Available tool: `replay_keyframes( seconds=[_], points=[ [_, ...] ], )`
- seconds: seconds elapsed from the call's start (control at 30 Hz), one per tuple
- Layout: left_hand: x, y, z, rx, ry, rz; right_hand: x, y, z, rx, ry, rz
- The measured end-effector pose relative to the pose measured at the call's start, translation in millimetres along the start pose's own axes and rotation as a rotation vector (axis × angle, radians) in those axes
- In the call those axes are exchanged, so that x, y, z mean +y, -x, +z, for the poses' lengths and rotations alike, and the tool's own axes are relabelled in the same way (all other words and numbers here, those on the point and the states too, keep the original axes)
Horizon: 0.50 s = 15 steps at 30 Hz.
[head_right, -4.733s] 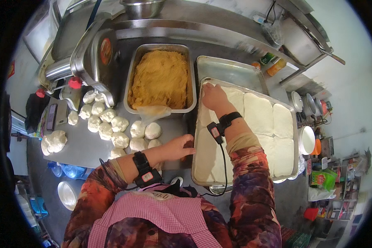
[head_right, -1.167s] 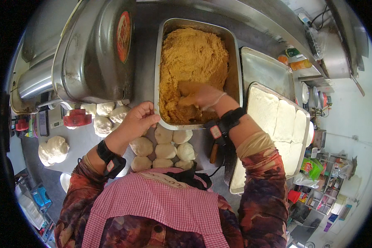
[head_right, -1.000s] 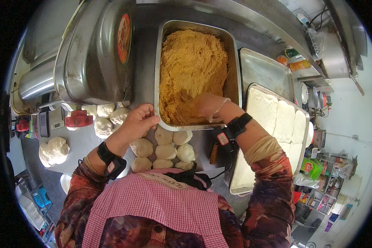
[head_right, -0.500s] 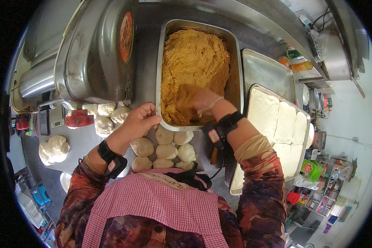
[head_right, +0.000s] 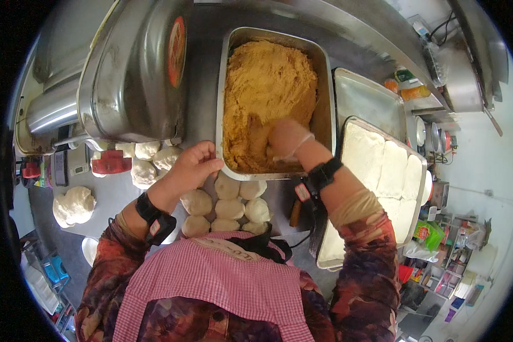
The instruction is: The person feeds dough balls through a pasta machine to flatten them into sheets, then arranges the sheets on a tray and spreads a brown filling over them. The person also removes a tray of baked items from an oven and places it on a counter.
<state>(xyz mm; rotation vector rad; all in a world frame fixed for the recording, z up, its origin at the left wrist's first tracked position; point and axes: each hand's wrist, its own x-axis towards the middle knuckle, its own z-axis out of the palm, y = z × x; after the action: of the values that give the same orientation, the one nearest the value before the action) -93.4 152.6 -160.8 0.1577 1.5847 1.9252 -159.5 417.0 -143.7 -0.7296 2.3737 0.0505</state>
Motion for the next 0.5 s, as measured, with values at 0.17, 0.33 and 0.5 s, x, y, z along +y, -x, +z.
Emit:
replay_keyframes(
  seconds=[0.17, 0.33, 0.5],
  points=[
    [-7.4, -1.4, -0.3, 0.008, 0.043, 0.052, 3.5, -0.3, -6.7, 0.326, 0.078, -0.751],
    [-8.1, -2.2, 0.0, 0.011, 0.037, 0.041, 1.6, 32.0, -8.9, -0.124, -0.423, -0.072],
    [-1.7, -1.3, 1.0, 0.021, 0.066, 0.022, -3.7, 26.6, 3.1, -0.047, -0.426, 0.099]
  ],
)
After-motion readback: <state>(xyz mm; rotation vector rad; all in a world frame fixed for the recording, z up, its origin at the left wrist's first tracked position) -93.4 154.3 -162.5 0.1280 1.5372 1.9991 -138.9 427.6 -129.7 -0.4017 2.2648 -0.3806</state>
